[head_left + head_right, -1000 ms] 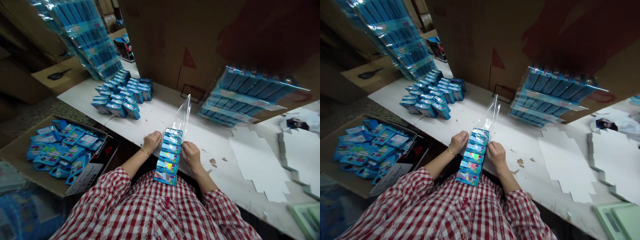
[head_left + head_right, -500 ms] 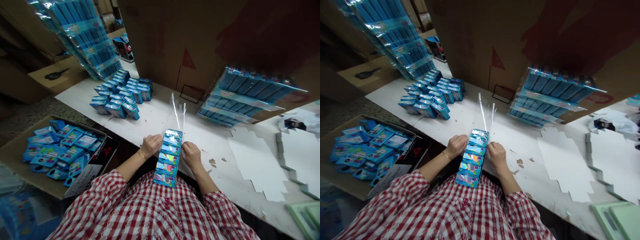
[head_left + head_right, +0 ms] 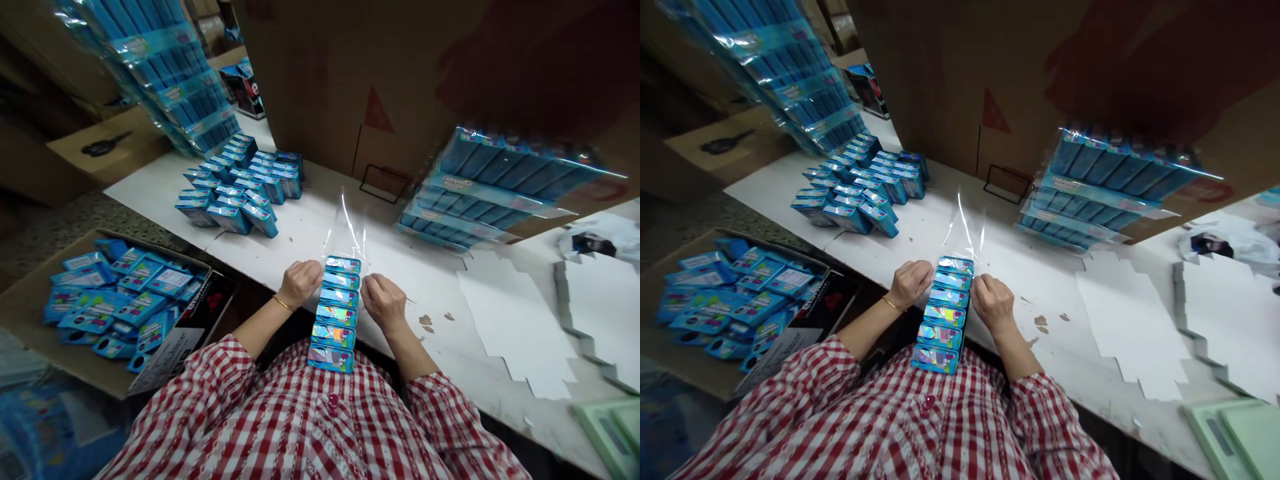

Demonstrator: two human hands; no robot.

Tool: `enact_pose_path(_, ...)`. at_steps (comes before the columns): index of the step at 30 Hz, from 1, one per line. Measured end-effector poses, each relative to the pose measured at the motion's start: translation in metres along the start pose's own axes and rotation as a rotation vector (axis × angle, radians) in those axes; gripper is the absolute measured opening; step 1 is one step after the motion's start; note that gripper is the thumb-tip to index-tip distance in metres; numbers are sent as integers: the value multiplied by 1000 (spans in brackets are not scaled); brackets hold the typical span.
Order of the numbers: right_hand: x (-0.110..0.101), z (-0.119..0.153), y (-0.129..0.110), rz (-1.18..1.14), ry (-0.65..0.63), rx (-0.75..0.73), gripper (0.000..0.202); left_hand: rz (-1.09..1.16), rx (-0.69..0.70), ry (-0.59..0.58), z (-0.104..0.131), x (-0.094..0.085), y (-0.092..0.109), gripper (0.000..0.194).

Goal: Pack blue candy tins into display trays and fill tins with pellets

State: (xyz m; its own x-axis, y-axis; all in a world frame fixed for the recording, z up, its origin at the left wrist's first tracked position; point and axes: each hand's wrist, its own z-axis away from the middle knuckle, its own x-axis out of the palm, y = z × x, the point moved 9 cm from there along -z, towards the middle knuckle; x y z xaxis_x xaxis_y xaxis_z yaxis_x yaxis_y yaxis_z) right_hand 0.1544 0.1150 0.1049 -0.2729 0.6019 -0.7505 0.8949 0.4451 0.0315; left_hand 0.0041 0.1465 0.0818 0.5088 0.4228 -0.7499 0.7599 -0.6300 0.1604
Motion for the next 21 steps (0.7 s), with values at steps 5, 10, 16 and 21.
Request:
enact_pose_path(5, -11, -10, 13, -126, -11, 119, 13, 113, -64, -61, 8, 0, -9, 14)
enact_pose_path(10, -1, 0, 23, -352, -96, 154, 28, 209, -107, -76, 15, 6, -16, 49)
enact_pose_path(16, 26, 5, 15, -207, -156, 77, 32, 148, -173, -56, 7, 21, -20, 27)
enact_pose_path(21, 29, -2, 16, -108, -112, 88, 20, 93, -205, -43, 0, 17, -23, 22)
